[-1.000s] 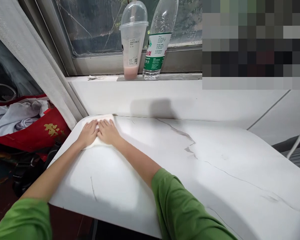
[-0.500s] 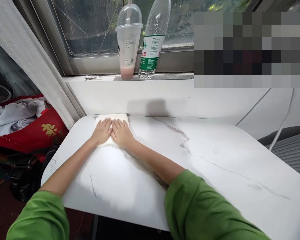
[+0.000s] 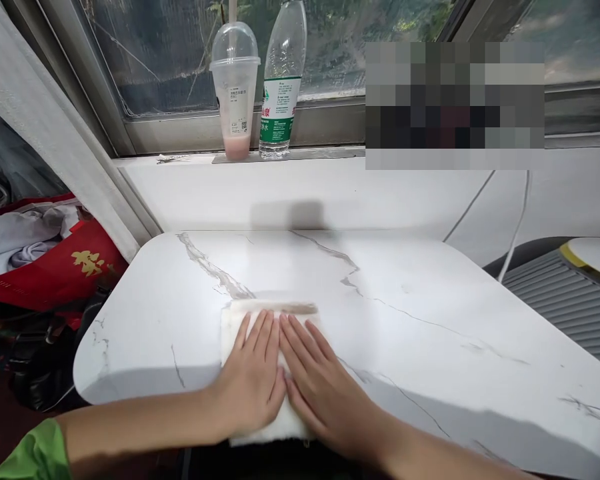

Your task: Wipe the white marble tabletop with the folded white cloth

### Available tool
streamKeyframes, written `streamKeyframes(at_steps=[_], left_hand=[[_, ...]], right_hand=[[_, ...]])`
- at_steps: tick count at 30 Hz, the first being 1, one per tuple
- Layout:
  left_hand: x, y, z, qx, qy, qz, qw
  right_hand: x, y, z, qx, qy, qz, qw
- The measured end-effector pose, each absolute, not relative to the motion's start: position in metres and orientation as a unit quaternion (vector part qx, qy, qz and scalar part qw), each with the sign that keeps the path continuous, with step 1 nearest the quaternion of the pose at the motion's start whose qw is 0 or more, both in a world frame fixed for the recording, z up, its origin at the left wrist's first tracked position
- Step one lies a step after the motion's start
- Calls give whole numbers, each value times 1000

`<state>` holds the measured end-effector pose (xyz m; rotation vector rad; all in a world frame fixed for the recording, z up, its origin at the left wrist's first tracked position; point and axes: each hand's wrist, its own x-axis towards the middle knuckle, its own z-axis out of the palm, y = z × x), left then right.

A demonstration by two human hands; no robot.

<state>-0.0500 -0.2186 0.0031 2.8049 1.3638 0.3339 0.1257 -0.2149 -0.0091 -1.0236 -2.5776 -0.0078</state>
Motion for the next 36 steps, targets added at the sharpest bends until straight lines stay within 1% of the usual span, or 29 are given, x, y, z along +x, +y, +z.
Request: streamKeyframes(at_steps=[4,6,10,14,18,22,26,28,30,32,34,36], left_hand=[[-33,-142,-3,883,459,96,25],[-23,-97,-5,872,482,87,15],[-5,-23,-5,833,544,96,-18],[4,14,-5,817,564,121,-16],[3,24,-4,821,561,108,-4],[2,14,-4,845,529,76,3],[7,-34,-7,871,488,54,0],[12,-76,-7,889,455,53,-1],[17,-123,-4,907,417,60,2],[22,-167,2,918,391,61,27],[26,-199,11,925,372,54,63],[30,-216,19,927,358,40,101]], right_hand=[[132,-141,-19,-434,-892,-23,122],[133,-94,-21,-474,-874,-33,99],[135,-13,-17,-483,-869,-35,106],[137,27,-15,-506,-852,-24,131],[136,30,-14,-510,-852,-23,114],[140,9,-13,-524,-847,-23,86],[155,-50,-19,-511,-855,-34,79],[165,-96,-26,-494,-861,-58,108],[176,-147,-32,-474,-862,-90,156],[186,-193,-34,-460,-859,-113,192],[195,-227,-32,-457,-862,-101,196],[204,-245,-29,-462,-861,-73,197]])
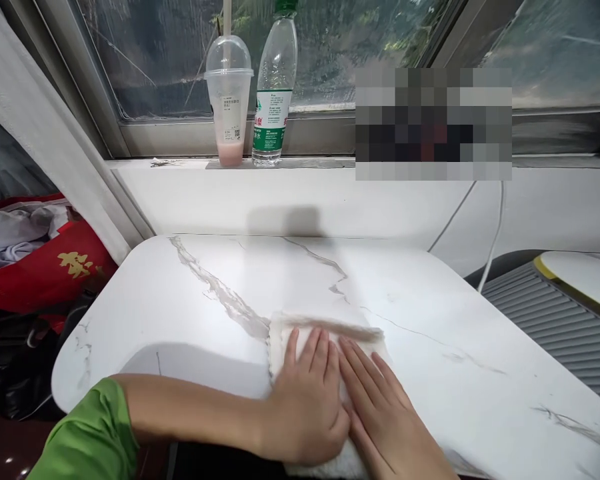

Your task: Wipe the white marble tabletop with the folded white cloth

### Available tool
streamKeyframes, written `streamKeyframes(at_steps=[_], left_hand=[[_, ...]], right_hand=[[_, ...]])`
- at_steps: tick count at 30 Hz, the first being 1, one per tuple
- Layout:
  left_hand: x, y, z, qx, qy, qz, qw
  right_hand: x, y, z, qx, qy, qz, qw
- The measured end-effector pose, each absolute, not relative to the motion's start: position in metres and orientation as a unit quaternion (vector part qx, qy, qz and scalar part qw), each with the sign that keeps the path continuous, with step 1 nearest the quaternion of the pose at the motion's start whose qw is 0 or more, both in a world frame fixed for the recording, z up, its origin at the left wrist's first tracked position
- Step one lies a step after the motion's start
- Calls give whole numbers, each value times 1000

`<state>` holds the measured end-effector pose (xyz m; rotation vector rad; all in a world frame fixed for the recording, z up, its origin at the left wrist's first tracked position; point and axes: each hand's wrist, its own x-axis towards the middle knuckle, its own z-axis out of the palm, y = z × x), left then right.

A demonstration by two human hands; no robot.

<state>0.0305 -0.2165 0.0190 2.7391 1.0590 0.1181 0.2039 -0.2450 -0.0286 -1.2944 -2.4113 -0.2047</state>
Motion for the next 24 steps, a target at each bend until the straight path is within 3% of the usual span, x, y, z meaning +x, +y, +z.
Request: streamKeyframes(at_steps=[5,9,16,24], left_hand=[[52,-194,16,925,357,37,127],[77,-130,2,908,407,48,88],[108,-13,-5,874,478,71,48],[111,-13,-8,865,490,90,54]], right_hand=[[224,-217,-36,-494,-843,-25,212],[235,-138,-46,-528,-813,-82,231],[246,-7,-30,-541,-817,-63,187],[246,-11,-32,-572,-798,-62,179]])
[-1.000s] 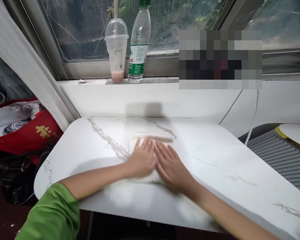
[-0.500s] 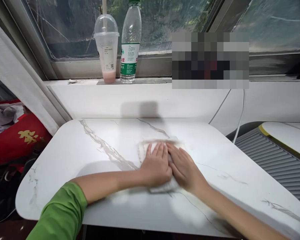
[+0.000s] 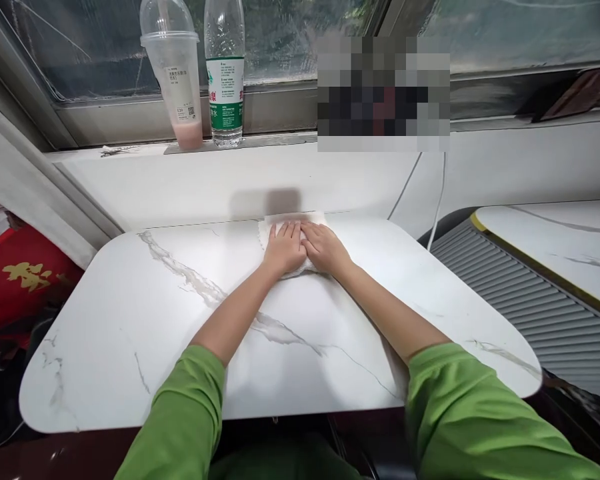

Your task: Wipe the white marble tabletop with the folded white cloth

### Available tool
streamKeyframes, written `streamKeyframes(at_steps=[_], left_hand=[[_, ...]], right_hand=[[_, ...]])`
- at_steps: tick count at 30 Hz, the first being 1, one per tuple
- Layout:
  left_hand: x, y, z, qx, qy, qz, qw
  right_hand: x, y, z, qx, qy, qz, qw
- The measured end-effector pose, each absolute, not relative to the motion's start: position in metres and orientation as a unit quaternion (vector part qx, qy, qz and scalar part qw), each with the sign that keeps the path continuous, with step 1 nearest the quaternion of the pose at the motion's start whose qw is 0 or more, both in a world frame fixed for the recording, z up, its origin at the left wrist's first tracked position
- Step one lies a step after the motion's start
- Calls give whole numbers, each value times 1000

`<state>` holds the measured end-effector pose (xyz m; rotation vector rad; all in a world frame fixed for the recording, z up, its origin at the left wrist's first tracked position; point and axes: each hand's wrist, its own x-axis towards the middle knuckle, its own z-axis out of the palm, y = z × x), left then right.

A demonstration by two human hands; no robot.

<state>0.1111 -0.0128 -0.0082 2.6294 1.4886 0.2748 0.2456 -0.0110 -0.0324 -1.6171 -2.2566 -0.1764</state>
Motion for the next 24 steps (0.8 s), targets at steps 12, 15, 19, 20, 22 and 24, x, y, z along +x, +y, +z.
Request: streamKeyframes(at_steps=[12,15,19,20,22,24], left_hand=[[115,-193,3,939,334,70,46],[128,-200,2,949,293,104,46],[159,-165,-3,944,307,115,43],[168,-151,-5,941,317,114,41],[184,-118,-7,934,336,115,36],[196,-82,-8,929,351,111,33]], right_hand=[[271,-226,-27,-544,-815,-99,175],[287,-239,-26,-555,-809,-93,168],[319,-199,-31,-579,-793,-89,168],[327,-182,-32,-584,-790,-87,166],[341,-145,-34,-593,-785,-83,158],[351,-106,-34,-601,-781,-82,150]])
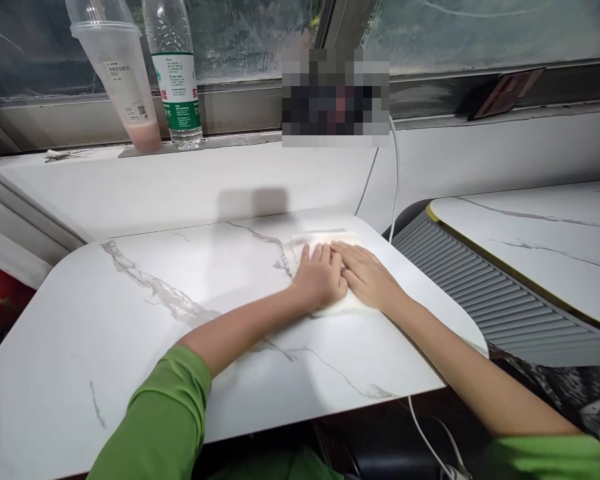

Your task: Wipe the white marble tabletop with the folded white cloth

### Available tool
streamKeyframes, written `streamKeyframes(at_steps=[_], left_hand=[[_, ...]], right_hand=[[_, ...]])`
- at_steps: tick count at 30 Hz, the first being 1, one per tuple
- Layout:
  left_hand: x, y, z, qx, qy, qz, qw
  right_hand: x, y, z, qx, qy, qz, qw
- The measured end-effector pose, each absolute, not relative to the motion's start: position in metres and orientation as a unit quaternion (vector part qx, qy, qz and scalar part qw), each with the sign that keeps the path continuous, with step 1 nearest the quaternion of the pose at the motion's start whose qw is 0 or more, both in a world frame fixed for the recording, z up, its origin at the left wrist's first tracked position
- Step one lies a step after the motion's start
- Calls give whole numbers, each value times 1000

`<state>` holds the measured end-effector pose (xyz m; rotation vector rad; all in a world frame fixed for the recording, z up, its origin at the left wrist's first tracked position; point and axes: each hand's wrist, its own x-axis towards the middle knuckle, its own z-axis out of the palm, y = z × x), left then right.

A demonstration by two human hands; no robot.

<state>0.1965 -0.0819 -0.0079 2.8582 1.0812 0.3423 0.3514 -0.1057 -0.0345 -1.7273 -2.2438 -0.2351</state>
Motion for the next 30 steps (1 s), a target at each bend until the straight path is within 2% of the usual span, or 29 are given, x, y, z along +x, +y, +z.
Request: streamKeyframes(at_steps=[6,13,19,30], left_hand=[[214,-1,-6,903,416,87,58],[216,-1,-12,889,444,102,48],[210,-49,-12,895,433,97,39],[210,-200,0,942,304,113,82]], right_hand=[[363,-14,-33,-613,-770,-68,164],[361,-7,-36,-613,-770,-57,167],[361,-57,-37,-590,-787,-66,167],[384,-243,-27,-573,-799,-49,175]])
